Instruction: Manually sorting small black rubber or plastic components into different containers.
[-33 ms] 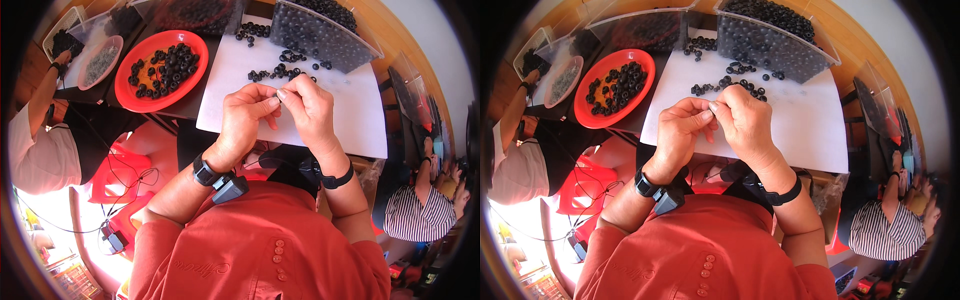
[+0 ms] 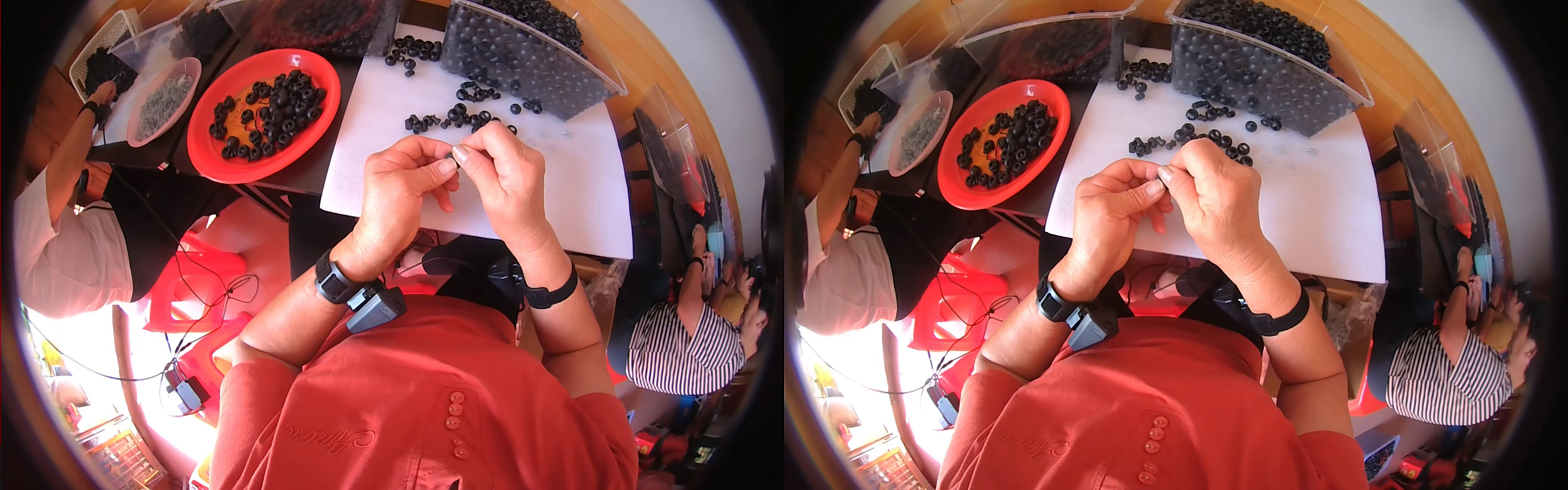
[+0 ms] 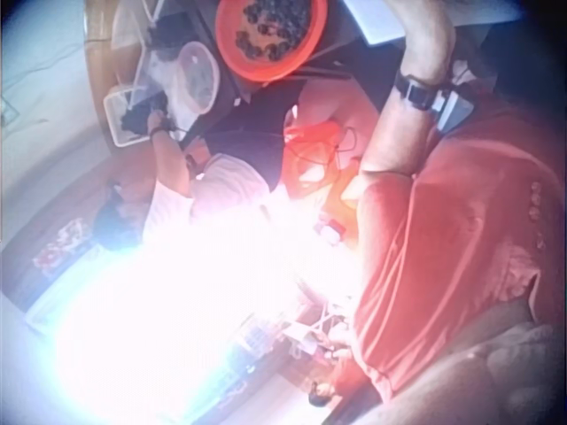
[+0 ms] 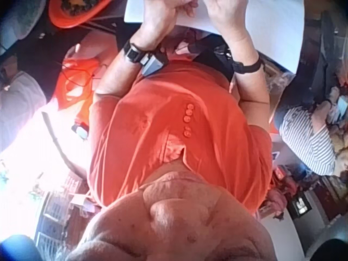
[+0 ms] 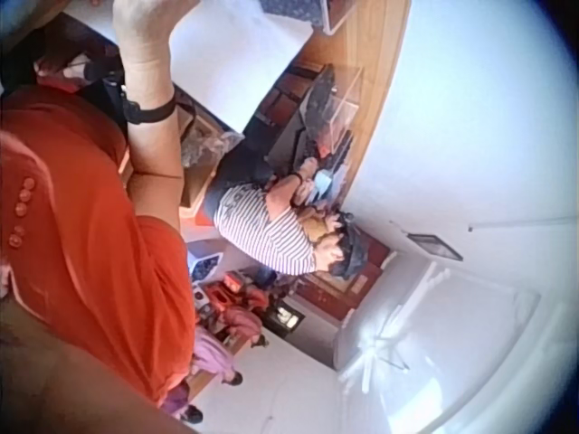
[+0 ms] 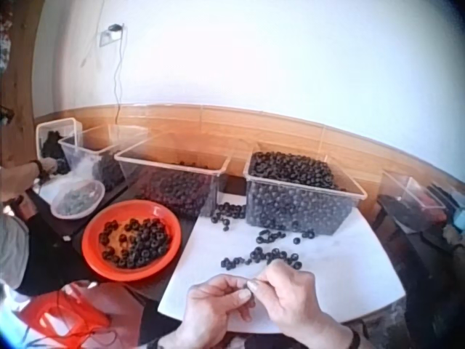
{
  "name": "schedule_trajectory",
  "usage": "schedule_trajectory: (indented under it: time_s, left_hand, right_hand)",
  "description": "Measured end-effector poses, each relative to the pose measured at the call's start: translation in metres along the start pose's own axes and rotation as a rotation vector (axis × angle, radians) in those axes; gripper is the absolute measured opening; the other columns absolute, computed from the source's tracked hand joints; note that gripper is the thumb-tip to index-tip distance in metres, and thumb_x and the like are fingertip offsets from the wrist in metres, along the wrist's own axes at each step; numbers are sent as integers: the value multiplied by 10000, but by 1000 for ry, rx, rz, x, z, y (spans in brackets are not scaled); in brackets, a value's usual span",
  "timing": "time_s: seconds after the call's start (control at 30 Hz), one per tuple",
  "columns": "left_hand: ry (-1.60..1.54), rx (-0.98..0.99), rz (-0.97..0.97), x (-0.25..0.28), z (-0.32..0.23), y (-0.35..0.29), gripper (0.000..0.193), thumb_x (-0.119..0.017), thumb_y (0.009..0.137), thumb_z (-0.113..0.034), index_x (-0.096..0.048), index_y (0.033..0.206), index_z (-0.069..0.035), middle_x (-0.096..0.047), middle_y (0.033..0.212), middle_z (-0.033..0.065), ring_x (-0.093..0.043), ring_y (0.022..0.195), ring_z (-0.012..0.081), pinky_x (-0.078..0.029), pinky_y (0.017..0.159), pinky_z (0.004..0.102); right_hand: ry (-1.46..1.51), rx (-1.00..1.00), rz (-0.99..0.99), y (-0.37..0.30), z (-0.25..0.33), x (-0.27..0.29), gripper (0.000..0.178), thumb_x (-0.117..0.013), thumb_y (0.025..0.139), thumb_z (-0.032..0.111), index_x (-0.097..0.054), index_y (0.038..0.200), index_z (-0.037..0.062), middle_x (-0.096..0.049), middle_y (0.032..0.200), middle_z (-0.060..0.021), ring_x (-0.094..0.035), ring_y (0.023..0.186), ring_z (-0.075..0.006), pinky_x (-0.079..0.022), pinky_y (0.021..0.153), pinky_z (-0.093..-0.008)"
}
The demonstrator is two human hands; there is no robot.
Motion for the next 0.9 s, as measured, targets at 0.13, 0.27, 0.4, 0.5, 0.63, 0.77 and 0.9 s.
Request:
schedule_trajectory:
  time_s: [0.13, 0.27, 0.4, 0.5, 0.63, 0.77, 0.9]
  left_hand:
    - [27, 23, 26, 0, 0, 0, 148, -626, 951, 0, -640, 1073, 84, -684, 886, 115, -655, 770, 179, -524, 598, 283]
    - [26, 35, 32, 1, 1, 0, 146, -624, 951, 0, -639, 1070, 82, -681, 879, 114, -655, 763, 179, -526, 591, 285]
    - [28, 24, 36, -2, -1, -1, 123, -622, 942, 12, -643, 1043, 79, -673, 842, 105, -644, 732, 168, -523, 563, 279]
    - [16, 23, 29, -2, -1, -1, 102, -625, 931, 23, -648, 1015, 76, -669, 813, 96, -633, 707, 153, -518, 542, 269]
    - [5, 10, 10, -1, -1, -2, 96, -621, 934, 26, -653, 1013, 70, -668, 812, 92, -623, 686, 148, -512, 529, 264]
    - [54, 8, 16, 0, 1, -4, 96, -618, 936, 30, -657, 1017, 62, -668, 810, 83, -612, 665, 136, -507, 522, 258]
    - [115, -56, -6, -2, -4, -6, 97, -621, 933, 36, -662, 1020, 48, -668, 808, 63, -596, 642, 108, -492, 511, 241]
  right_hand:
    - [-73, 101, 48, -1, 8, 2, 110, -679, 877, 18, -575, 845, 28, -589, 745, -106, -613, 623, -292, -471, 550, -373]
    - [-118, 155, 96, 1, 15, 5, 101, -652, 844, -31, -575, 868, 30, -590, 783, -106, -612, 655, -311, -475, 563, -392]
    - [-157, 179, 125, 2, 16, 4, 127, -623, 798, -62, -573, 877, 25, -598, 806, -110, -625, 691, -320, -488, 586, -403]
    - [-246, 243, 128, 2, 23, 2, 107, -621, 791, -33, -558, 854, 27, -593, 799, -112, -618, 677, -321, -484, 580, -411]
    - [-396, 317, 145, 1, 35, -3, 135, -635, 776, -53, -581, 886, 4, -573, 779, -134, -602, 679, -319, -478, 599, -395]
    - [-150, 69, 176, 2, 11, -3, 134, -624, 756, -41, -555, 851, 22, -568, 769, -130, -598, 675, -338, -472, 593, -420]
    - [-690, 428, 79, -7, 53, -20, 136, -624, 725, 138, -514, 757, 65, -526, 721, -91, -560, 636, -294, -435, 579, -425]
Point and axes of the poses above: each hand's wrist, its own y-axis towards the middle knuckle, its own x-axis out of the back of the hand, z = x × y, the point moved 9 cm from there along y, towards the middle knuckle
